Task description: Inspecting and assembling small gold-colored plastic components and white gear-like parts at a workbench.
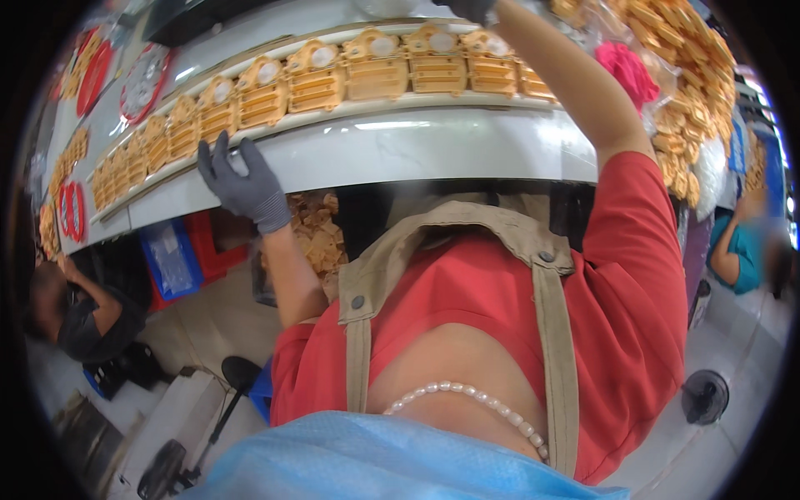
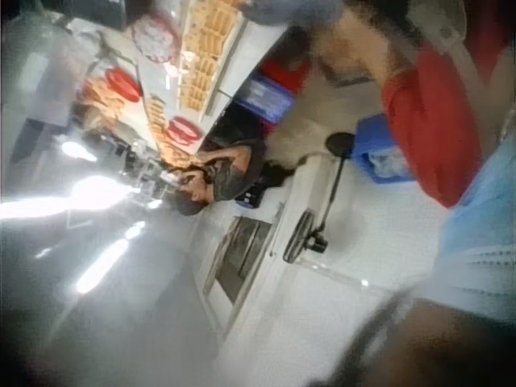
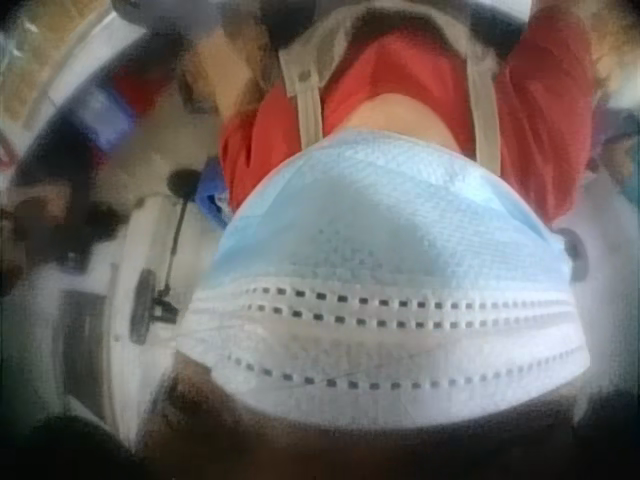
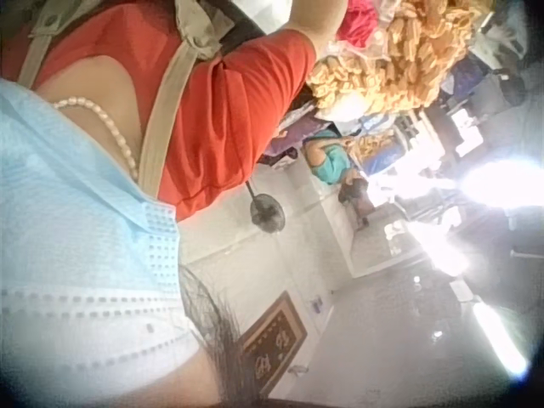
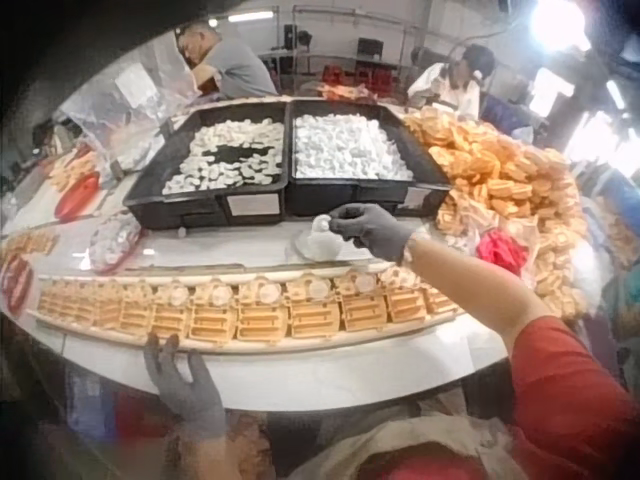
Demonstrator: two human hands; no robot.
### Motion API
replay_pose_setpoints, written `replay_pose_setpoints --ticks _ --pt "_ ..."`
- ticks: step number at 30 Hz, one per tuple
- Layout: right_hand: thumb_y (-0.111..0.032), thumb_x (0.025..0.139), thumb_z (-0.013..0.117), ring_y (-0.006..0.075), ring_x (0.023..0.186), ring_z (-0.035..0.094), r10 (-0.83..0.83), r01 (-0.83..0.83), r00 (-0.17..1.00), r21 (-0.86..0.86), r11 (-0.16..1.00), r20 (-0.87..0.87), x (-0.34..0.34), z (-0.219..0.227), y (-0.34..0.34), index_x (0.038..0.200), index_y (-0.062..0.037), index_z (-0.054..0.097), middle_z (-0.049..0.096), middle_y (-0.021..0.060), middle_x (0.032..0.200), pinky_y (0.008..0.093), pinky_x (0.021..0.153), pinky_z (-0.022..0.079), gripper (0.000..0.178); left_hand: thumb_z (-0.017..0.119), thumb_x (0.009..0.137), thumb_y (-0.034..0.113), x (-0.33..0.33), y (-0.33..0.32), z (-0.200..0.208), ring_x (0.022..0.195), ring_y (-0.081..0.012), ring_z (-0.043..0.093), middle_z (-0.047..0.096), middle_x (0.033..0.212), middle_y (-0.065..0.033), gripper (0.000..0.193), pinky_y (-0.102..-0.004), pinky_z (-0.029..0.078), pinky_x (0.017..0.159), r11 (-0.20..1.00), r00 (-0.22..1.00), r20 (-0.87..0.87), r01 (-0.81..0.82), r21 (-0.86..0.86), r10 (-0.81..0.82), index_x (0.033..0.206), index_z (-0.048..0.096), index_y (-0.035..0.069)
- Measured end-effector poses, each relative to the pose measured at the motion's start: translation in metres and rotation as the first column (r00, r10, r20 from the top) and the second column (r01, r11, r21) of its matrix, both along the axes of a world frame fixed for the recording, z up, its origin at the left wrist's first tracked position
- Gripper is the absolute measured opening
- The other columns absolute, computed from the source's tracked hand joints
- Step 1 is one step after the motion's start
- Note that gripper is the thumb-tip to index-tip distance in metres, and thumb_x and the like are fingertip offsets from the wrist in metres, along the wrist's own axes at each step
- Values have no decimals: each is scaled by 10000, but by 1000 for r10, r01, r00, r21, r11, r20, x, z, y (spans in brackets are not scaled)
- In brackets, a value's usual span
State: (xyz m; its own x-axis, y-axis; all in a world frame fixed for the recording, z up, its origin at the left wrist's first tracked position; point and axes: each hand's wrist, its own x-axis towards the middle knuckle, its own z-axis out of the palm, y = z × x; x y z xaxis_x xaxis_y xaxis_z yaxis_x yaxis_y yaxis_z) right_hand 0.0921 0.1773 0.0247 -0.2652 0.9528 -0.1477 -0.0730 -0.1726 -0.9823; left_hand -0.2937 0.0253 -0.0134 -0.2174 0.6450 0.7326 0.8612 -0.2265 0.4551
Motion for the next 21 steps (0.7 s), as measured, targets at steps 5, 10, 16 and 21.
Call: replay_pose_setpoints --ticks 5,10,16,21 --pt "-188 974 655 42 638 551 -75 -16 949 -285 959 -307 -14 12 9 1043 -109 649 619 -64 815 188 491 394 105 742 809 142 -3 3 -6 1227 -411 512 540 1331 -223 356 -523 424 1041 998 997 71 45 -42 -42 1148 677 59" --pt "-278 941 703 53 641 548 254 -264 964 -194 945 -72 -116 41 21 1045 -100 688 608 -43 768 198 510 402 207 744 793 228 -4 2 -7 1231 -429 513 571 1319 -202 357 -573 349 1087 997 1000 -18 -6 -71 5 1124 689 106" --pt "-287 834 766 129 722 572 463 -540 822 198 818 331 -264 4 92 946 -56 765 695 34 833 320 646 459 256 730 801 251 0 2 -5 1278 -438 478 549 1364 -190 379 -590 315 1106 992 1000 10 6 -124 -5 1154 680 124" --pt "-290 735 790 196 787 635 328 -671 688 394 628 647 -341 -12 109 853 -30 762 736 101 851 364 714 499 287 731 793 248 -2 0 -6 1270 -442 481 550 1360 -192 382 -602 319 1094 992 1000 14 -7 -123 9 1151 679 126"
